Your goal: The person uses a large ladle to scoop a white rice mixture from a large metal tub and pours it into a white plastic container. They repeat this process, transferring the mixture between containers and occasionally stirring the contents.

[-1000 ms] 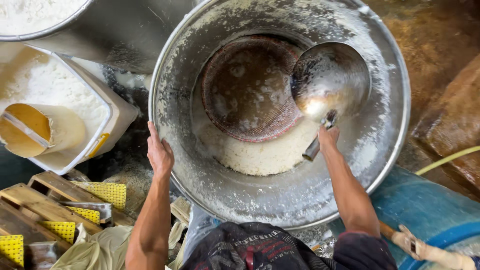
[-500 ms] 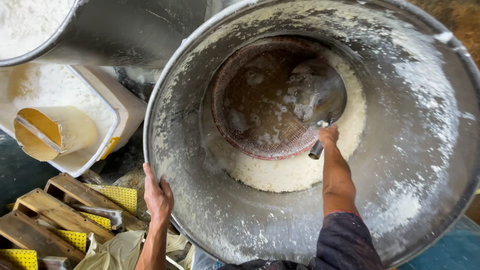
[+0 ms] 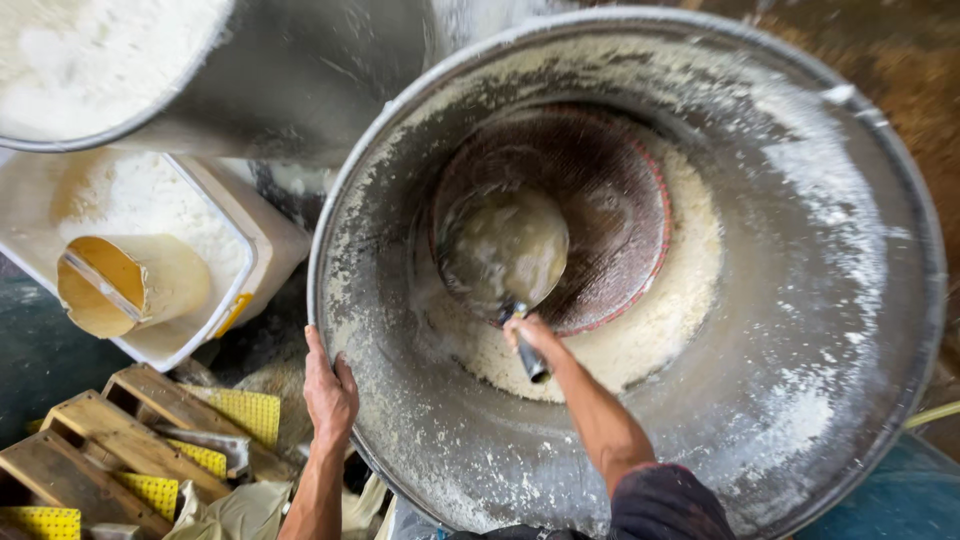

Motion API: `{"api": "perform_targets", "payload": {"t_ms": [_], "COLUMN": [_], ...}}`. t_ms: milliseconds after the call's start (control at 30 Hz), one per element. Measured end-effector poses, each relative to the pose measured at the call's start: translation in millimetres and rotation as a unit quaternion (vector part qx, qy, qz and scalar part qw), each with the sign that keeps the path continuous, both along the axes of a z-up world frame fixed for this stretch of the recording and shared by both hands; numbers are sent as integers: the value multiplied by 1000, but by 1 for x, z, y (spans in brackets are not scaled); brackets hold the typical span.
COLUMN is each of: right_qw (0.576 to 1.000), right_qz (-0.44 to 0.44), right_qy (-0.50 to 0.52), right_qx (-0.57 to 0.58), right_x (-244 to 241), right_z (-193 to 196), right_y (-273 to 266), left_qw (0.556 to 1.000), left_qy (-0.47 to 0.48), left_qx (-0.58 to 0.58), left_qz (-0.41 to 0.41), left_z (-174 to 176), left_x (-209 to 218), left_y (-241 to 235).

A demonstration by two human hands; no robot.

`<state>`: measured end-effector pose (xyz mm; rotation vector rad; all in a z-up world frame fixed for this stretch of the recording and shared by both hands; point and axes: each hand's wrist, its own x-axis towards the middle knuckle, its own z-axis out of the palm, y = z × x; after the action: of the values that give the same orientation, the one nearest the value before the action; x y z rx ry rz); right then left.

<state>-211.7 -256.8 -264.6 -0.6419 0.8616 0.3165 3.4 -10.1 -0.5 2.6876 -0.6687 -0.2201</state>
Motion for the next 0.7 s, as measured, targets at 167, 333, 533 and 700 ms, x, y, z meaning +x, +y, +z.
{"api": "perform_targets", "payload": {"t_ms": [167,333,533,700], "right_qw": [994,991,981,964], "right_qz": [-9,-9,-95,-265], "right_qy": [-101,-73,32,21], "right_qx": [-44,-108,-164,-17], "right_x": [-44,-169,-363,-430], "right_z": [79,156,293,368], "right_y": [25,-1,1,-1], "left_qw": [998,998,995,991], "left_qy": [-1,32,84,117], "left_qx": [-58,-54,-51,-43], "left_qz": [-17,2,32,43], "left_z": [-5,-16,-20,-15], "left_x": [5,9,13,12], "left_y": [-3,-9,-20,-23]}}
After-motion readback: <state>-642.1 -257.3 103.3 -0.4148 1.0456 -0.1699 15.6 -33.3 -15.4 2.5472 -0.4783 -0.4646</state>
